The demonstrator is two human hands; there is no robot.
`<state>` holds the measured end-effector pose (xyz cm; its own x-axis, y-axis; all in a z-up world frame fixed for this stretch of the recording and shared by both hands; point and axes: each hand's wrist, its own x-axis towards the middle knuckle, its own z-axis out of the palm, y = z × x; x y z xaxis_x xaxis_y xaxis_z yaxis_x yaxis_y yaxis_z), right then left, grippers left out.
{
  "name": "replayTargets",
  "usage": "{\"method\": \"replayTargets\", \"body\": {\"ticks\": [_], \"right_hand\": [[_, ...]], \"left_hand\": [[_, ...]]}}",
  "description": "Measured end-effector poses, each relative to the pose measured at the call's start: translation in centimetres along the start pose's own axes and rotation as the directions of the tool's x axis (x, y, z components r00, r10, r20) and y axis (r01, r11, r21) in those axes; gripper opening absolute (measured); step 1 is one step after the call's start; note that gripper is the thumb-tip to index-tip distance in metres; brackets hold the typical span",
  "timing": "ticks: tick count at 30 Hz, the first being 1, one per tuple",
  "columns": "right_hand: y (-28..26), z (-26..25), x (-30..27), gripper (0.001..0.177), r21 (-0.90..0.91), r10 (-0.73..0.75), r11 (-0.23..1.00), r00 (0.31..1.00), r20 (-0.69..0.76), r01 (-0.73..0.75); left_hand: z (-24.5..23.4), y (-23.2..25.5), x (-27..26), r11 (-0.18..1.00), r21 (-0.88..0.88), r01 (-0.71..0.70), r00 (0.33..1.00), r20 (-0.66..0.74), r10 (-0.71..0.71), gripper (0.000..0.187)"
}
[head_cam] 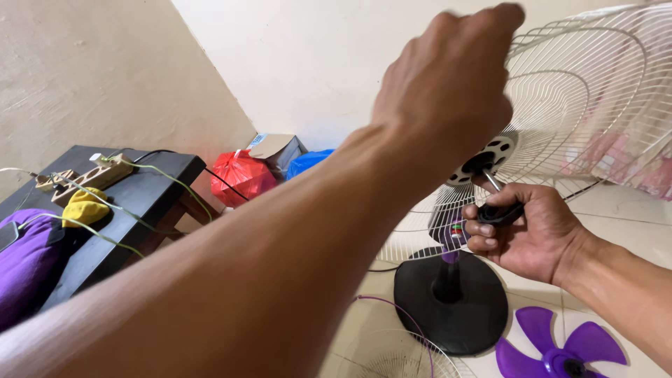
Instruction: The person assembles a standing electric fan by attaching the purple fan blade to the motor hub, then fitting the front and rear wire cages. The person uses a screwdriver to tighten the central hub nut and secures the cages to the fan stand.
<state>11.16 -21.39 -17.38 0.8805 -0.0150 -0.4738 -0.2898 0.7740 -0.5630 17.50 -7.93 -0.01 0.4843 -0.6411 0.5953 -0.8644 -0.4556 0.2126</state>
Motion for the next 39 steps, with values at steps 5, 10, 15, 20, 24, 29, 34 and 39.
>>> {"method": "replayTargets", "body": {"ticks": [5, 10, 15, 20, 24, 29, 34, 39], "right_hand": [[-0.1, 0.6, 0.7, 0.020, -0.002, 0.017, 1.000, 1.000, 0.018, -0.017], [0.4, 0.5, 0.7, 0.020, 0.017, -0.008, 1.000, 0.995, 0.095, 0.006], [1.2, 0.9, 0.9, 0.022, 0.145, -0.029, 0.989, 0.994, 0.105, 0.014], [1.3, 1.0, 0.8, 0.018, 0.166, -0.042, 0.986, 0.998, 0.048, 0.033], [1.0, 0.9, 0.7, 0.018, 0.148, -0.024, 0.989, 0.999, -0.036, 0.029], [0.3, 0.5, 1.1, 0.019, 0.059, -0.044, 0.997, 0.998, 0.043, 0.042], [-0.3, 0.6, 1.3, 0.020, -0.040, -0.043, 0.998, 0.998, 0.037, 0.044], [-1.1, 0.6, 0.3, 0.030, -0.244, -0.071, 0.968, 0.997, -0.043, 0.058]], "left_hand": [[-3.1, -2.3, -6.4, 0.953, -0.248, -0.173, 0.979, -0.151, 0.138, 0.081], [-1.8, -3.9, -7.2, 0.966, -0.200, 0.163, 0.981, -0.069, -0.180, 0.064], [-1.8, -2.8, -6.1, 0.980, -0.135, 0.147, 0.985, -0.071, -0.158, 0.057], [-1.8, -1.9, -5.5, 0.987, -0.075, 0.144, 0.985, -0.081, -0.150, 0.049], [-1.2, -1.7, -5.6, 0.988, -0.103, 0.116, 0.981, -0.146, -0.131, 0.051], [-0.2, -1.5, -5.8, 0.991, -0.055, 0.118, 0.967, -0.223, -0.127, 0.051], [0.3, -1.6, -5.3, 0.987, -0.036, 0.155, 0.960, -0.231, -0.159, 0.049], [0.1, -1.3, -4.8, 0.981, -0.039, 0.191, 0.949, -0.249, -0.195, 0.044]]}}
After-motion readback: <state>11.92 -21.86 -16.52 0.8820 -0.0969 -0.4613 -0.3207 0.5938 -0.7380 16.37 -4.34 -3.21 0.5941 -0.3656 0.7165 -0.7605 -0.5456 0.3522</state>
